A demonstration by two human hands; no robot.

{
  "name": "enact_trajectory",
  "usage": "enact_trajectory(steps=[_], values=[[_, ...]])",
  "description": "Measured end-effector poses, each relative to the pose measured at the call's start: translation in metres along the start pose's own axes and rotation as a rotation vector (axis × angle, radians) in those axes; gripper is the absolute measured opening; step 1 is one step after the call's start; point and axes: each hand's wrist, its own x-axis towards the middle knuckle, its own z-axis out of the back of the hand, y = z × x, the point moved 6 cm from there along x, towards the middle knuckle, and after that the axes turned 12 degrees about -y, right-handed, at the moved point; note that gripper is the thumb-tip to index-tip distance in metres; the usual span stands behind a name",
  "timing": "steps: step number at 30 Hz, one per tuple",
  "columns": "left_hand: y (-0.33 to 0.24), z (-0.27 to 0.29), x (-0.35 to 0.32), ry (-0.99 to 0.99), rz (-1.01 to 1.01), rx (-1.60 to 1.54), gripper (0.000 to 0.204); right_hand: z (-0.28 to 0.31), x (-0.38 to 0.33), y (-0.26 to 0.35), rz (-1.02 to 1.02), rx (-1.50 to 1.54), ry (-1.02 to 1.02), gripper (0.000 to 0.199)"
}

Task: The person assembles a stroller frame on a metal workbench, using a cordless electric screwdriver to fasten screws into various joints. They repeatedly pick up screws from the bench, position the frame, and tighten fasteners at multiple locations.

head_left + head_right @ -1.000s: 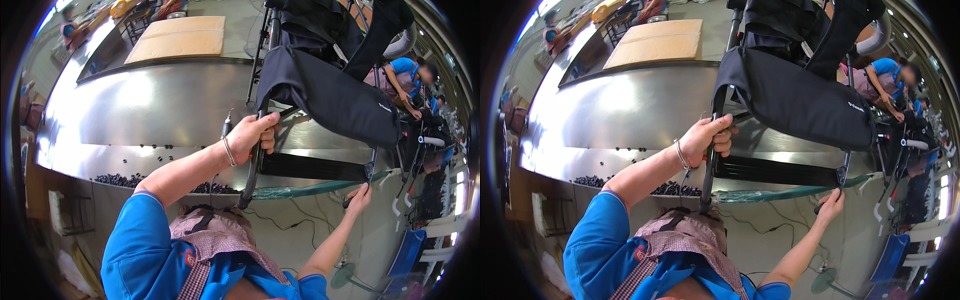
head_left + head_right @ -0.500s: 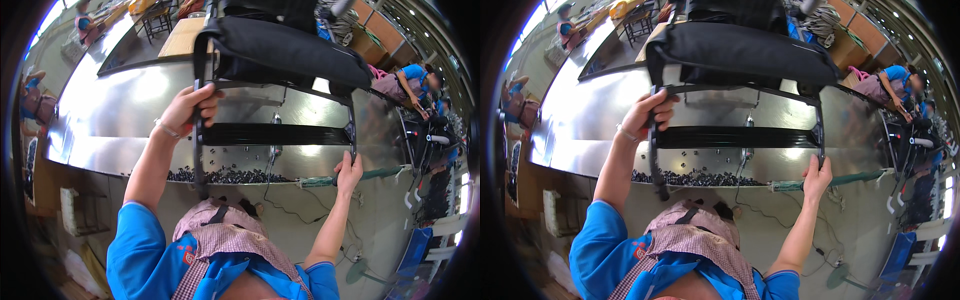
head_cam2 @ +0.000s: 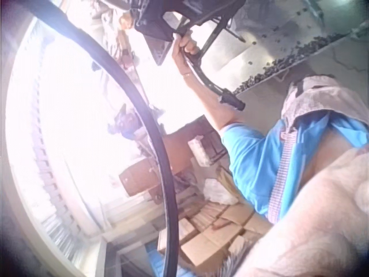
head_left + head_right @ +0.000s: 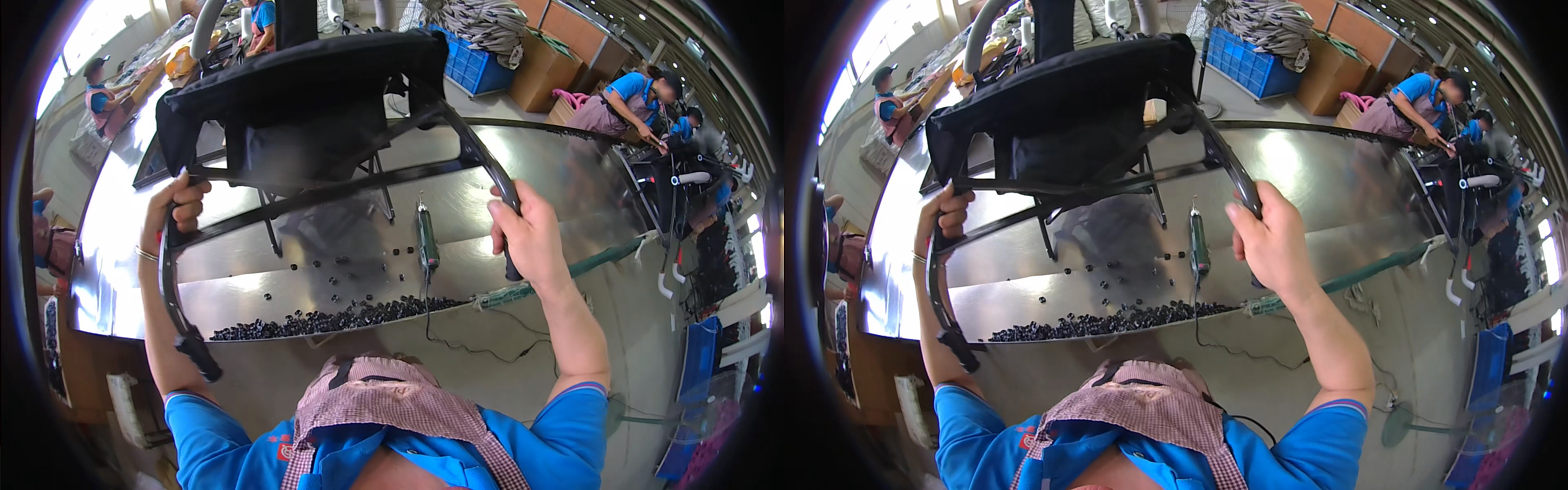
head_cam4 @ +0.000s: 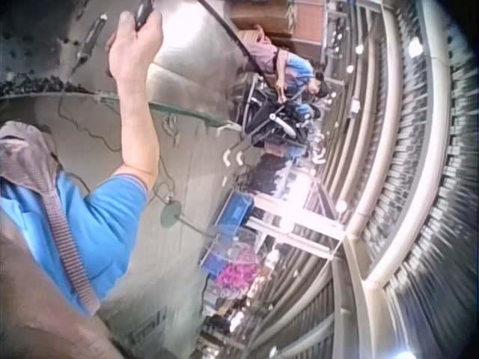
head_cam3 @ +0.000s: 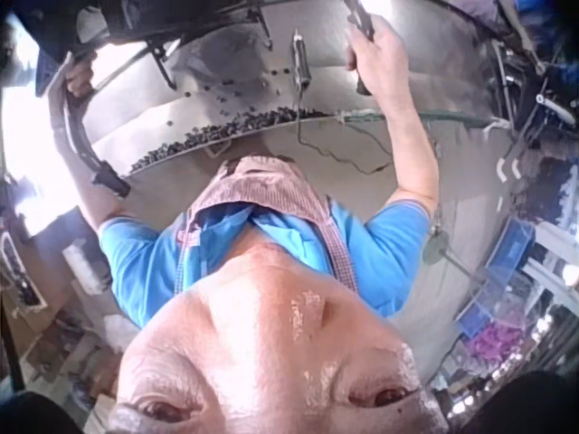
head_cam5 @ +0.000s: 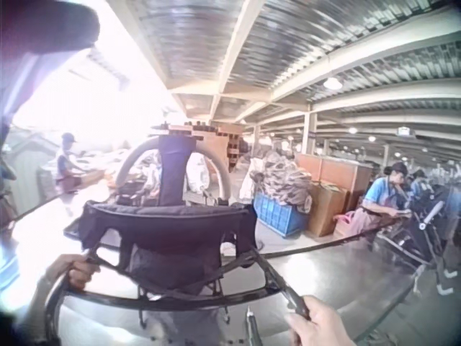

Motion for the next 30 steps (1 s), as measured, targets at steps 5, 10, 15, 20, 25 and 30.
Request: enact_trajectory(steps=[5,10,15,20,25,30], values=[[-0.033,0.014,0.018,0.037,-0.228,0.336,0.037,-0.026,0.028,0.022,-0.028,-0.04,0.055,0.014],[-0.049,0.032,0.061,-0.054,-0.133,0.092,0.04,-0.041,0.061,0.037,-0.059,0.005,0.12,0.018],[-0.091,0.072,0.118,0.184,-0.231,0.107,0.021,-0.057,0.103,0.054,-0.031,-0.052,0.213,0.022],[-0.14,0.1,0.115,0.467,-0.174,0.147,0.029,-0.064,0.106,0.083,-0.125,-0.004,0.219,0.019],[-0.136,0.095,0.097,0.463,-0.146,0.104,0.033,-0.058,0.053,0.086,-0.286,0.376,0.328,0.026],[-0.138,0.168,0.094,0.184,0.105,-0.45,0.032,-0.075,0.085,-0.048,-0.075,0.427,0.426,0.035]])
